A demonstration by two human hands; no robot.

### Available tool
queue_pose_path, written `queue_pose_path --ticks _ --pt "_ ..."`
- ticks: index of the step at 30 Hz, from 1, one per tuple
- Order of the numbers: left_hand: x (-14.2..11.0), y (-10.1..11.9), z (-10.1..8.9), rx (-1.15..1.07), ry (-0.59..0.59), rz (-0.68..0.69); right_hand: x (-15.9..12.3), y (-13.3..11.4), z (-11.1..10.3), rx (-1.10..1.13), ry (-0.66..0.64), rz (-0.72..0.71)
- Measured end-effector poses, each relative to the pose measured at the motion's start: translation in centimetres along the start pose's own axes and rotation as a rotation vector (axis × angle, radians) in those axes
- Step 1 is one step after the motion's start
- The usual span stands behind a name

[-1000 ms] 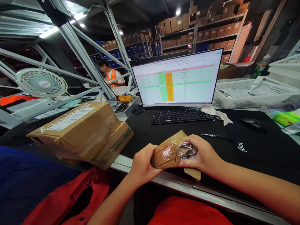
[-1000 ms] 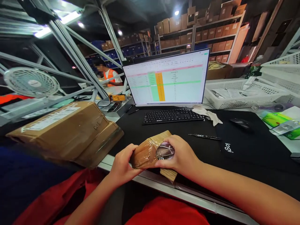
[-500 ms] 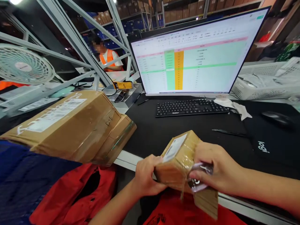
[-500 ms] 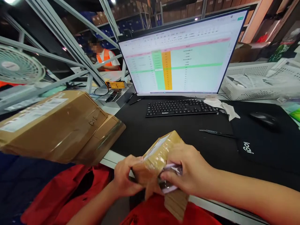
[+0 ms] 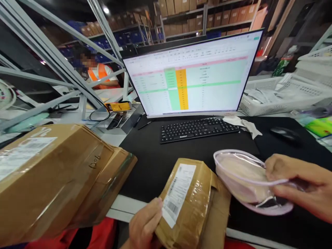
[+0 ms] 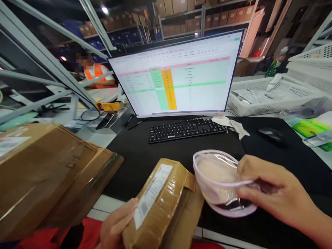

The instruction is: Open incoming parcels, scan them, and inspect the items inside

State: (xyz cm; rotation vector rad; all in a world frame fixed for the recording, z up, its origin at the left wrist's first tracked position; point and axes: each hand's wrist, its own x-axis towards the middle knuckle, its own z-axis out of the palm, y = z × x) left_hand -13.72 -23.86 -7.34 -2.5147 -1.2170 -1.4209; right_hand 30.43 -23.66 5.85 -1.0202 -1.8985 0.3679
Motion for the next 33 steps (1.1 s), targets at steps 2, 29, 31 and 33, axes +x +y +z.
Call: queue_pose_path --ticks 2,29,31,33 --pt "3.3 -0.5 -0.9 0.167 0.059 0.243 1.3 1.8 -0.4 0.004 0.025 -0.043" --pt "17.2 9.3 7.1 -0.964 -0.022 -0.717 1.5 1.5 6.2 0.115 0.208 -0.248" --pt "17.1 9.1 8.1 -0.906 0.028 -0.734 2.7 2.6 4.9 0.251 0.004 -0.077" --pt "16.8 8.7 9.0 -0.845 0.06 -0.734 3.9 3.6 3.5 0.221 -0.187 -0.016"
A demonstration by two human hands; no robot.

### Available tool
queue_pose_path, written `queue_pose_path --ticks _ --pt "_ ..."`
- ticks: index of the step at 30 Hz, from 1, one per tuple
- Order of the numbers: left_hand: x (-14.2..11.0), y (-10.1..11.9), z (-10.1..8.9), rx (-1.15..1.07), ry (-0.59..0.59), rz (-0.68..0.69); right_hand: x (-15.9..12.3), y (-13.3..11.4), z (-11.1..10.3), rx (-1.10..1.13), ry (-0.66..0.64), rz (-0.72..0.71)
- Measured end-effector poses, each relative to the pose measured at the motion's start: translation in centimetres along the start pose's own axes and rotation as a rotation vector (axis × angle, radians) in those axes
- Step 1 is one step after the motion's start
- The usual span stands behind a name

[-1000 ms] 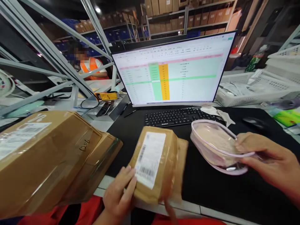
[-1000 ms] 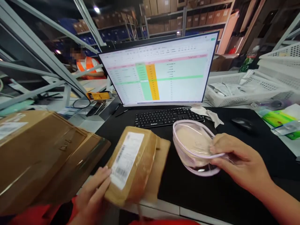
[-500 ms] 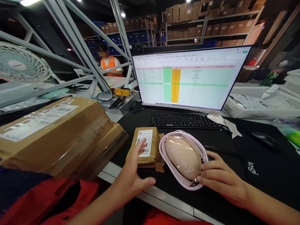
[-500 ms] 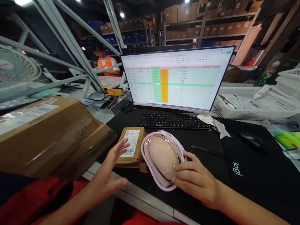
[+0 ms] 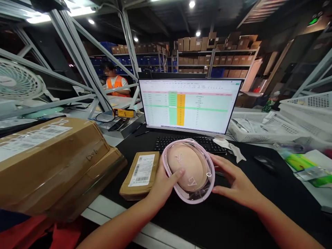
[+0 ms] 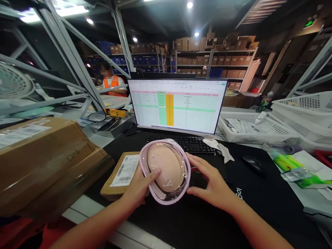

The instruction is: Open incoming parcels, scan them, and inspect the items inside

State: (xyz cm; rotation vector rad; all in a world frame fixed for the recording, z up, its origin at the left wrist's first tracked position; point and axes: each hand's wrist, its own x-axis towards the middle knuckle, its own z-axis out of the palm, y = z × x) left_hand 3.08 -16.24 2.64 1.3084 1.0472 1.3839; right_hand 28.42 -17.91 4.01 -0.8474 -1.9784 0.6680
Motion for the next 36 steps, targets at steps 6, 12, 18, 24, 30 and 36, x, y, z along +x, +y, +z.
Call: queue_pose_path --ticks 6,12,18,24,30,36 --pt "0.3 -1.5 1.0 -0.031 0.059 0.0 1.1 1.2 -1.6 0.249 -0.091 0.176" --pt "0.1 -2.2 1.4 0.011 0.128 0.054 0.9 2.4 0.0 0.323 0.004 0.271" --pt "0.2 -3.4 1.3 0.002 0.161 0.016 0.9 2.3 0.6 -0.066 0.058 0.047" --pt "0.4 -3.9 1.5 -0.096 0.179 -0.059 0.6 2.3 1.5 -0.198 0.142 -0.106" --pt "0.4 -4.3 1.6 -0.198 0.132 -0.088 0.6 3.1 2.4 -0.267 0.209 -0.16" --pt "0.0 -4.5 1.1 -0.182 0.076 -0.12 1.0 2.7 1.2 -0.109 -0.017 0.009"
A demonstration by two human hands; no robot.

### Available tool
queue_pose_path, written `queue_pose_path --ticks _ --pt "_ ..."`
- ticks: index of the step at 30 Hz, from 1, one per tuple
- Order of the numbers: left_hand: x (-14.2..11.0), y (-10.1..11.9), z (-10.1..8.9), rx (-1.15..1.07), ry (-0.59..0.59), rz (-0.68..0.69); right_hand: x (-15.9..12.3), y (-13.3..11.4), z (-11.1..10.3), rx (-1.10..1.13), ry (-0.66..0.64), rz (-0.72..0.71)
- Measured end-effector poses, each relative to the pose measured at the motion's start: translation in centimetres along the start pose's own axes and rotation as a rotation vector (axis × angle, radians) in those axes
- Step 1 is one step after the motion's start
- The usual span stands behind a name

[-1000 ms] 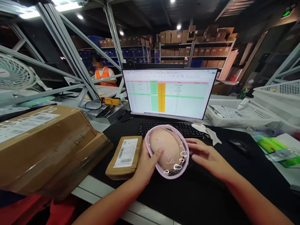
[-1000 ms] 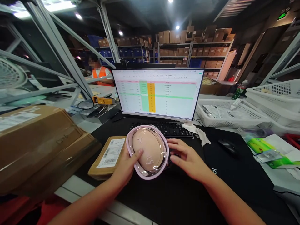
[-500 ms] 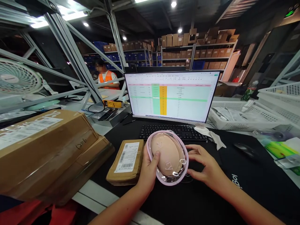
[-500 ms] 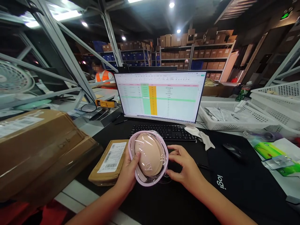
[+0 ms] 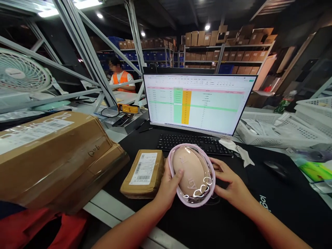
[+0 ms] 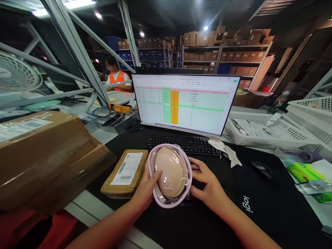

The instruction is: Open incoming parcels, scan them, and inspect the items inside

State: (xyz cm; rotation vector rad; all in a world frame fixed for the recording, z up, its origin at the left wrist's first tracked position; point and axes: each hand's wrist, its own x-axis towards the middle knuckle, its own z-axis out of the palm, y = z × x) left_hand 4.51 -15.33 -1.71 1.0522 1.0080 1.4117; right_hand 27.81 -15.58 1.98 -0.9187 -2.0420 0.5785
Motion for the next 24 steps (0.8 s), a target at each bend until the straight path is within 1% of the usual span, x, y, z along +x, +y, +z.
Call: queue_pose_path --ticks 2,3,6,8,11,14,16,18,21,24 --pt "-0.1 -0.1 -0.2 0.011 -0.029 0.0 0.1 -0.3 -0.4 0.068 -0.061 0.061" --pt "-0.1 -0.1 -0.3 0.026 -0.031 0.014 0.1 -0.4 -0.4 0.092 -0.068 0.085" --pt "-0.1 -0.3 -0.4 0.086 0.02 0.097 -0.2 -0.5 0.1 0.12 -0.009 0.102" --pt "-0.1 -0.3 -0.5 0.076 0.053 0.119 -0.4 -0.3 0.8 0.119 0.018 0.096" --pt "0.2 -0.4 -0.5 -0.035 0.101 0.043 -0.7 0.1 1.7 0.079 0.033 0.079" --pt "0.5 -0.4 -0.4 -0.093 0.101 0.0 -0.8 0.3 1.8 0.002 0.111 0.056" --pt "0.6 -0.4 -0.3 -0.086 0.07 0.011 -0.8 0.1 1.1 -0.086 0.183 0.016" --pt "0.7 -0.3 -0.2 -0.096 0.016 0.005 -0.7 -0.2 0.0 -0.172 0.219 -0.059" --pt "0.7 0.0 -0.2 -0.091 -0.107 -0.009 -0.5 -0.7 -1.5 -0.22 0.189 -0.117" --pt "0.5 0.7 -0.5 0.019 -0.222 0.021 -0.3 -0.9 -2.4 -0.219 0.174 -0.076"
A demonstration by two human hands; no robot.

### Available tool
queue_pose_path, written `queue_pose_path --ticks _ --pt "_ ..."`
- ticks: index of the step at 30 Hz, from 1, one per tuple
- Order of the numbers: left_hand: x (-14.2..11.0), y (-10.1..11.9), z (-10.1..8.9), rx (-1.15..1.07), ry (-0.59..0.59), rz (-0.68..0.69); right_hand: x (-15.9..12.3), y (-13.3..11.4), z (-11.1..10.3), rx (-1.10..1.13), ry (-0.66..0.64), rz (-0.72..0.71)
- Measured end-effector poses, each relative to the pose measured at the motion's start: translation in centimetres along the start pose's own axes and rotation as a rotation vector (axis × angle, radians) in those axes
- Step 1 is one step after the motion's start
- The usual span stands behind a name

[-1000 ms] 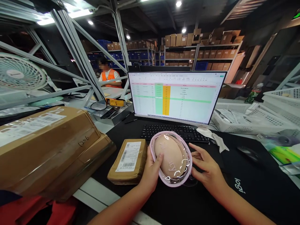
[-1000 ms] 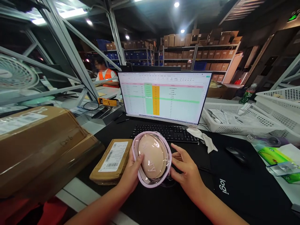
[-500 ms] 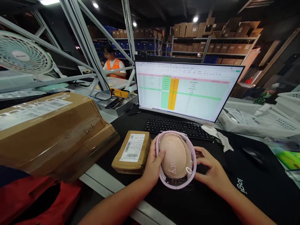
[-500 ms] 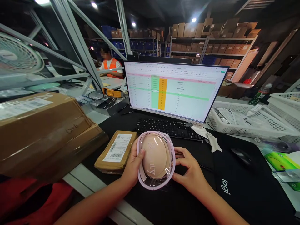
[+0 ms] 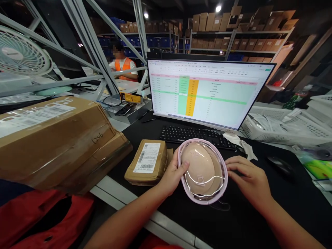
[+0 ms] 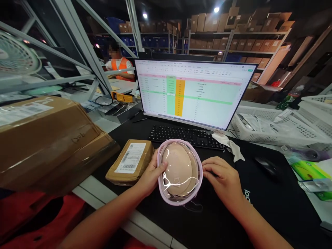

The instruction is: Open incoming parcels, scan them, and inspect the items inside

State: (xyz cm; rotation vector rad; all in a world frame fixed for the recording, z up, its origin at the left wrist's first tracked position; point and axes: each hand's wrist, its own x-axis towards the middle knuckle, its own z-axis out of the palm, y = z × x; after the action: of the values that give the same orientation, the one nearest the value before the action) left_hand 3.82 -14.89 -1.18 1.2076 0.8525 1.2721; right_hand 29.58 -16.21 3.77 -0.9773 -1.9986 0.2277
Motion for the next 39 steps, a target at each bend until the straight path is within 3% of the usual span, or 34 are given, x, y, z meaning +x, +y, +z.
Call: queue_pose_path --ticks 3,7,12,14,17,20,25,28,31,35,37,39 --pt "-0.3 0.7 -0.3 0.159 -0.16 0.021 0.3 0.5 -0.6 -0.002 0.03 0.076" --pt "-0.3 1.2 -0.6 0.239 -0.483 -0.089 0.7 1.4 -1.3 0.02 0.115 0.171" --pt "0.2 0.9 -0.6 0.438 -0.911 -0.184 0.5 2.1 0.7 0.253 -0.108 0.193" --pt "0.0 0.3 -0.2 0.485 -0.975 -0.193 0.4 2.4 2.3 0.344 -0.172 0.191" --pt "-0.9 -0.6 0.6 0.461 -0.776 -0.154 0.3 2.4 3.4 0.334 -0.015 0.226" --pt "-1.9 -1.5 1.1 0.454 -0.561 -0.057 0.3 1.6 1.9 0.201 0.136 0.262" --pt "-2.3 -3.6 -0.5 0.54 -0.265 0.204 -0.4 -1.2 -3.1 0.009 -0.099 0.144" --pt "-2.1 -4.9 -1.7 0.571 -0.109 0.363 -0.7 -1.9 -3.7 0.028 -0.206 0.118" --pt "-1.7 -5.4 -2.3 0.566 -0.086 0.449 -0.6 -1.9 -2.8 0.125 -0.235 0.233" --pt "-1.7 -5.4 -2.0 0.496 -0.113 0.447 -0.6 -2.0 -1.9 0.45 -0.368 0.373" --pt "-1.9 -5.3 -1.5 0.536 -0.088 0.473 -0.8 -2.2 -1.6 0.46 -0.419 0.363" --pt "-2.3 -5.2 -1.0 0.595 -0.092 0.553 -0.9 -2.4 -1.2 0.348 -0.379 0.341"
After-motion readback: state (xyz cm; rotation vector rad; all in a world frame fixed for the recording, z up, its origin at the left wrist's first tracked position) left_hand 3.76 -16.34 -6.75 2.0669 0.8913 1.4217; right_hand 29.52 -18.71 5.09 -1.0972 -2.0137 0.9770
